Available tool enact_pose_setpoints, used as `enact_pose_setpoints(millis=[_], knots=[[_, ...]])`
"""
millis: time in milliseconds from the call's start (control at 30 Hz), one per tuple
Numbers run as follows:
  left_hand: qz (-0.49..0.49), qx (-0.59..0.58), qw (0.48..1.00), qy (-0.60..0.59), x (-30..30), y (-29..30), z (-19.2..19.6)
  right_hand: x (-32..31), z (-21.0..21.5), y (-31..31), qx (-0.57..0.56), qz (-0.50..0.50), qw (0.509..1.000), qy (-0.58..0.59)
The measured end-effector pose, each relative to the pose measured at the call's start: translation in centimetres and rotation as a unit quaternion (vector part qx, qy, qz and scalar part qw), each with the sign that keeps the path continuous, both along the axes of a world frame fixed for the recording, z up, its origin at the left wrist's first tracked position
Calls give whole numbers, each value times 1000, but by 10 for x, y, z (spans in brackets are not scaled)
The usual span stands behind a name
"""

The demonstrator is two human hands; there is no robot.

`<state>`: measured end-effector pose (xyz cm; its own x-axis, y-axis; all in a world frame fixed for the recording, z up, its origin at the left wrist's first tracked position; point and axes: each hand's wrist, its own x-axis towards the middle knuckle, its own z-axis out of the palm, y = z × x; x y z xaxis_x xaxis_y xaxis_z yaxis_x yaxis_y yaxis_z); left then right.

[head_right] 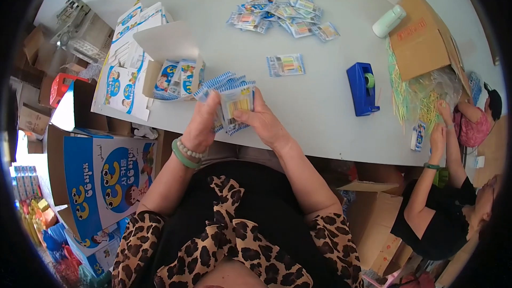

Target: Packing small product packets into boxes and then into a larger carton.

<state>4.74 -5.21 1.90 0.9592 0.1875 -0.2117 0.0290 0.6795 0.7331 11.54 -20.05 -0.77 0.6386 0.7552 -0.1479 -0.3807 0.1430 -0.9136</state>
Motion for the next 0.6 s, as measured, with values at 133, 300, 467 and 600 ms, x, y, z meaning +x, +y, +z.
enact_pose_setpoints(millis=[133,300,467,600], knots=[[6,131,991,22,-6,-3,23,-15,3,9,44,6,996,-78],[39,206,978,20,-3,35,53,-7,37,42,31,71,976,-202],[53,201,975,84,0,103,95,14,70,70,55,-51,987,-139],[63,289,949,105,15,125,81,31,47,62,5,-80,988,-135]])
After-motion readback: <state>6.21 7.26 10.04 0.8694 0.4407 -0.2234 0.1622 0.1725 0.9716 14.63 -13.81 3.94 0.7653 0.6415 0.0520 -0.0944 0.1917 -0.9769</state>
